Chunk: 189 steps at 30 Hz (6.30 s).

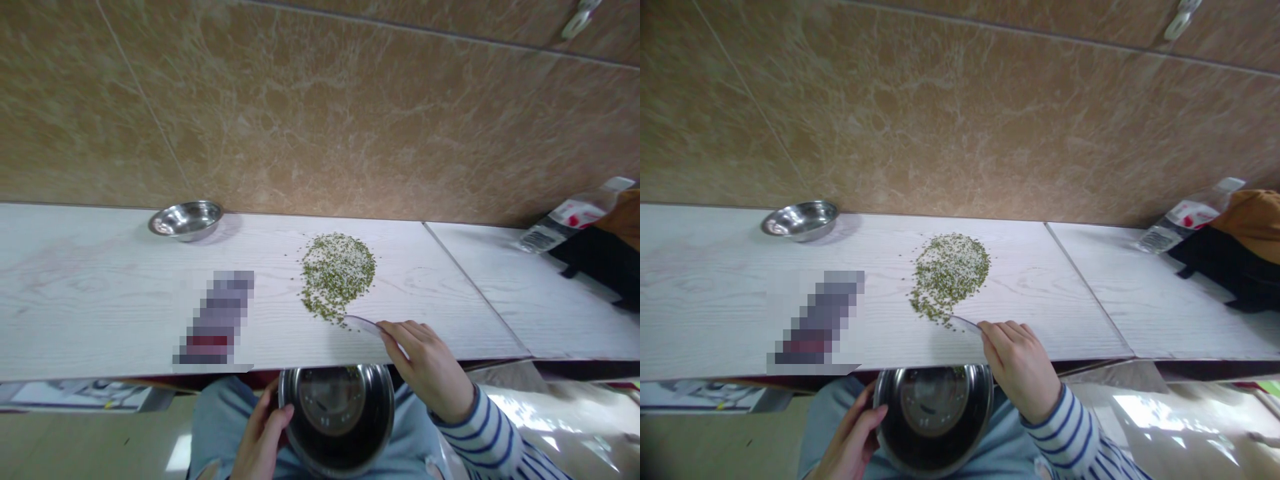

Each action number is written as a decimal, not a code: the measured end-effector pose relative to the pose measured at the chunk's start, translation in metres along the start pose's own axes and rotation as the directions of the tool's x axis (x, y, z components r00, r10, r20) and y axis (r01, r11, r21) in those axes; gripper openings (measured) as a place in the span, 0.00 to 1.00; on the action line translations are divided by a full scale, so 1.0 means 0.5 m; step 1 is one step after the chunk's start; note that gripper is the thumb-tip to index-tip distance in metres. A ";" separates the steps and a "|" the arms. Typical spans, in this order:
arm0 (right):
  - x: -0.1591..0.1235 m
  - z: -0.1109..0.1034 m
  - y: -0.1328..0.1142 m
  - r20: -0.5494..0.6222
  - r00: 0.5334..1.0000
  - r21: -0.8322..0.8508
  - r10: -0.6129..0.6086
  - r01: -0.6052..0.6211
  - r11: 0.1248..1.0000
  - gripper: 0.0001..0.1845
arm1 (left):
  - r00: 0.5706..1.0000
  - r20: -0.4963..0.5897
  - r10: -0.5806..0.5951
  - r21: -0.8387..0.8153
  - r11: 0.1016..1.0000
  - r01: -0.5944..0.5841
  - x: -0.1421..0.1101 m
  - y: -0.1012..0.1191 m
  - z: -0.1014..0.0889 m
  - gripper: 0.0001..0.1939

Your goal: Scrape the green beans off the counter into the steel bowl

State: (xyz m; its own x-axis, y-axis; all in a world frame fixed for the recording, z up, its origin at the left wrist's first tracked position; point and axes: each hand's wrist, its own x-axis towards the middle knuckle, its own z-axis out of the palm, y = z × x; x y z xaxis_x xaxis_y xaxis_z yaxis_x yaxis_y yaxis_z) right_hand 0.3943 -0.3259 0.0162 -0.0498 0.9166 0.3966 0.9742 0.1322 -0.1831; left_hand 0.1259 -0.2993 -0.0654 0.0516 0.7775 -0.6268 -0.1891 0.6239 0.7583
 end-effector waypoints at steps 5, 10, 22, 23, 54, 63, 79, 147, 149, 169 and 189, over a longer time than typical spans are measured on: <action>-0.004 -0.003 -0.004 0.006 1.000 0.015 -0.009 0.009 1.000 0.13 | 0.999 0.038 0.025 -0.021 0.999 -0.024 -0.001 0.002 0.001 0.24; 0.003 0.000 0.002 0.001 1.000 -0.007 -0.011 0.011 1.000 0.13 | 0.998 0.054 0.038 -0.001 0.999 -0.038 -0.001 0.001 -0.002 0.23; 0.007 0.005 -0.003 0.012 1.000 0.008 -0.016 0.016 1.000 0.13 | 1.000 0.010 0.030 0.009 1.000 -0.030 -0.011 0.016 0.009 0.25; 0.009 0.006 -0.003 0.011 1.000 0.006 -0.017 0.017 1.000 0.13 | 0.999 0.006 0.036 0.015 0.999 -0.036 -0.012 0.017 0.008 0.24; 0.016 0.006 -0.017 0.027 0.998 0.066 -0.056 0.054 0.996 0.11 | 0.998 0.037 0.051 0.001 0.999 -0.051 0.000 -0.004 -0.010 0.26; 0.017 0.011 -0.005 0.001 0.999 0.056 -0.045 0.045 0.997 0.11 | 0.999 0.043 0.026 -0.001 1.000 -0.026 0.004 -0.009 -0.015 0.26; 0.013 0.009 -0.010 0.026 0.999 0.066 -0.040 0.038 0.997 0.11 | 0.989 0.094 0.115 0.037 0.992 -0.119 0.007 -0.017 -0.015 0.22; 0.041 0.020 -0.060 0.076 0.994 0.102 -0.082 0.074 0.992 0.12 | 0.993 0.096 0.068 0.027 0.997 -0.071 0.002 -0.015 -0.013 0.26; 0.056 0.024 -0.058 0.096 0.990 0.092 -0.102 0.093 0.991 0.12 | 0.994 0.091 0.055 0.032 0.998 -0.058 0.002 -0.016 -0.020 0.27; 0.058 0.009 -0.017 0.206 0.945 0.237 -0.254 0.203 0.950 0.12 | 0.989 0.131 0.069 0.029 0.997 -0.073 0.003 -0.022 -0.039 0.25; -0.005 -0.025 -0.006 0.027 0.996 0.104 -0.090 0.087 0.991 0.11 | 0.972 0.209 0.109 0.107 0.985 -0.133 -0.007 -0.026 -0.005 0.24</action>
State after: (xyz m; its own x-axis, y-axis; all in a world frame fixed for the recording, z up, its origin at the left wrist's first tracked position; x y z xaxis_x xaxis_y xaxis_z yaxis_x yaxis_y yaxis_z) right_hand 0.3944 -0.3333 0.0270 -0.1434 0.9110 0.3867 0.9381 0.2497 -0.2402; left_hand 0.1257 -0.3103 -0.0738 0.2342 0.8402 -0.4891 -0.0885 0.5195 0.8499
